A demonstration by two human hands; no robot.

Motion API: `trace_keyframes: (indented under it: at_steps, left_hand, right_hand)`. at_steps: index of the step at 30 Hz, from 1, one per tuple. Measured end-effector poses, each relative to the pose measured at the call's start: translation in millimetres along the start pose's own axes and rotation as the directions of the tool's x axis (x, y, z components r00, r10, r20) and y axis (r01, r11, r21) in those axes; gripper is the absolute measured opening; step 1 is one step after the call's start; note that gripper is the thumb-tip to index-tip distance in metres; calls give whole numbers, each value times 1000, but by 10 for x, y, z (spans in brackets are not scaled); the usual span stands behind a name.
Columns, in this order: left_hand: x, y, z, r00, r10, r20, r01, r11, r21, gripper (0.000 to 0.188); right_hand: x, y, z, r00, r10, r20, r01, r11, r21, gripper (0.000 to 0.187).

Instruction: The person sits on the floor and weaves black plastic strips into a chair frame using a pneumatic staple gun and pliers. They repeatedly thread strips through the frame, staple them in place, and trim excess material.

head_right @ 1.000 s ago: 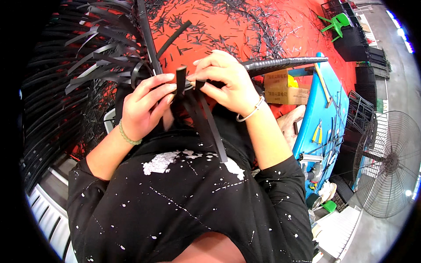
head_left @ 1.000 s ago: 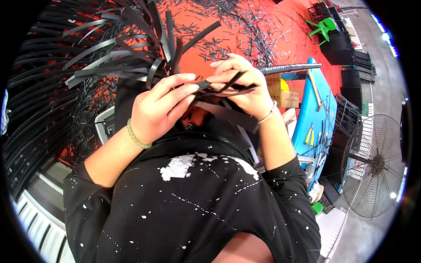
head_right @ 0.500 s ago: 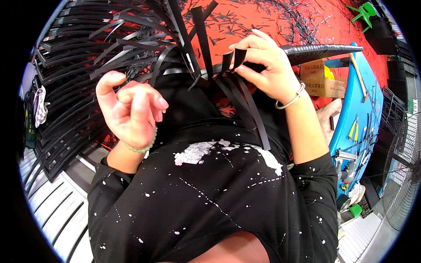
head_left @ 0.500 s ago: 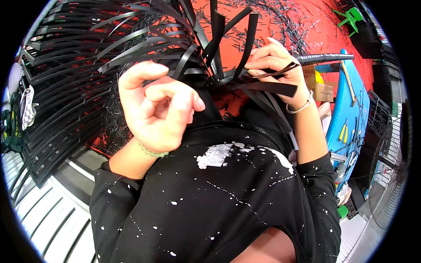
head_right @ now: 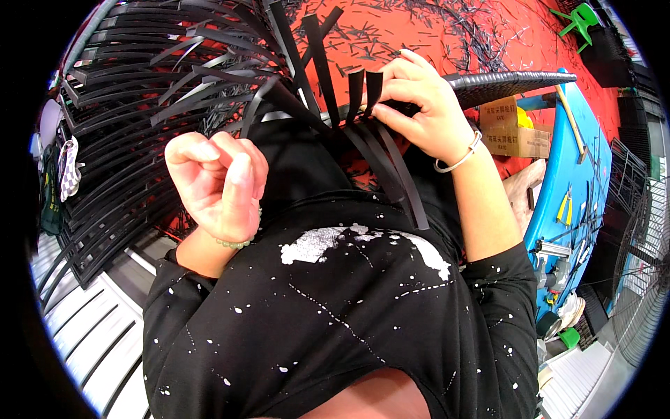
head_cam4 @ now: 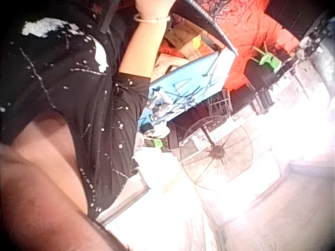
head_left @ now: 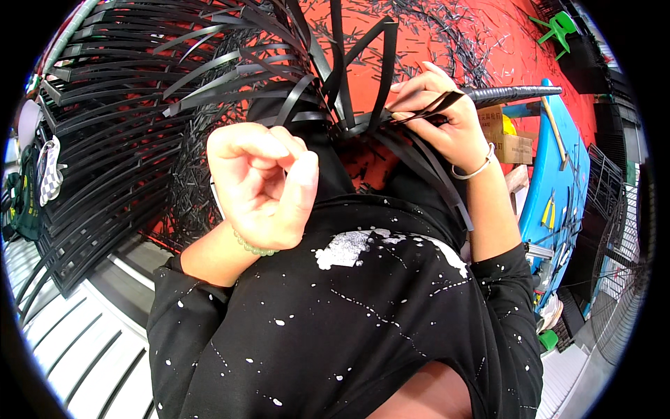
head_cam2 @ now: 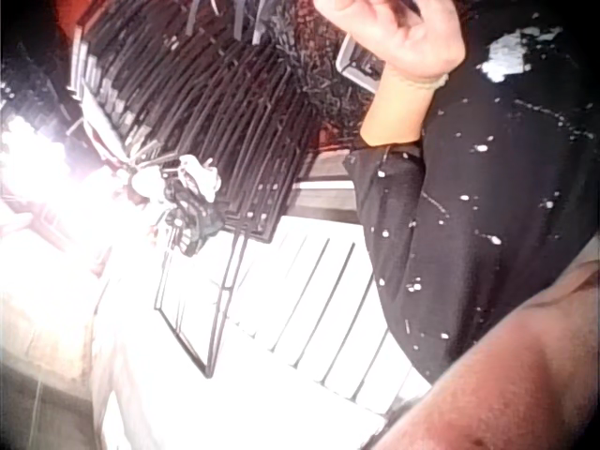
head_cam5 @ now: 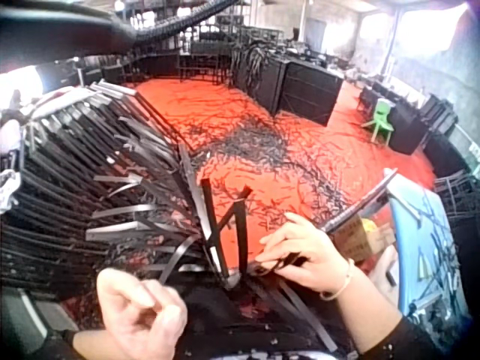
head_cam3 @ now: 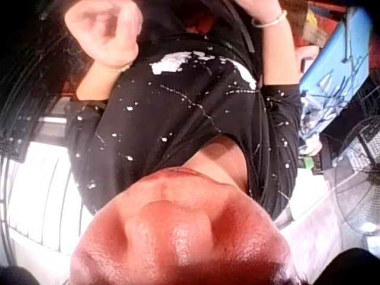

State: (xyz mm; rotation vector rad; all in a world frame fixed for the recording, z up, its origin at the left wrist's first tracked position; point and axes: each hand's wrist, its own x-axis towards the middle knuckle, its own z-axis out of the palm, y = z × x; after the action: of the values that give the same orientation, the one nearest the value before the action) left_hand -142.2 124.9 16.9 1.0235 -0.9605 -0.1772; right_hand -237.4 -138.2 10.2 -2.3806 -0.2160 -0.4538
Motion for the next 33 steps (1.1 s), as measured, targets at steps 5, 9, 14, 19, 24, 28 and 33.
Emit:
trace_keyframes:
  at_steps: [5,9,14,19,24,28,33]
  left_hand:
    - [15,9,14,1000,-7,17,8,993,-121,29]
    - [17,-14,-7,999,10,34,-6,991,-136,28]
    - [28,-83,-50,996,61,71,-44,972,-230,35]
    - [18,-64,-36,998,37,51,-25,975,-220,37]
    - [14,-23,-6,999,-6,32,10,993,-115,28]
    - [19,-37,-1,1000,-1,31,5,989,-145,28]
    - [6,-53,-4,1000,5,17,-2,982,-190,31]
  right_hand:
    - [0,22,7,1000,-13,-14,13,1000,21,12]
    - [-2,18,-6,1000,11,3,-11,1000,-28,13]
    - [7,8,3,1000,10,-6,-10,1000,0,8]
    - [12,14,8,1000,4,-9,-4,1000,-19,8]
    - [4,24,6,1000,8,1,-8,1000,-17,9]
    - [9,25,8,1000,-6,-5,6,1000,-11,10]
    - [11,8,-1,1000,5,-5,-5,1000,-3,11]
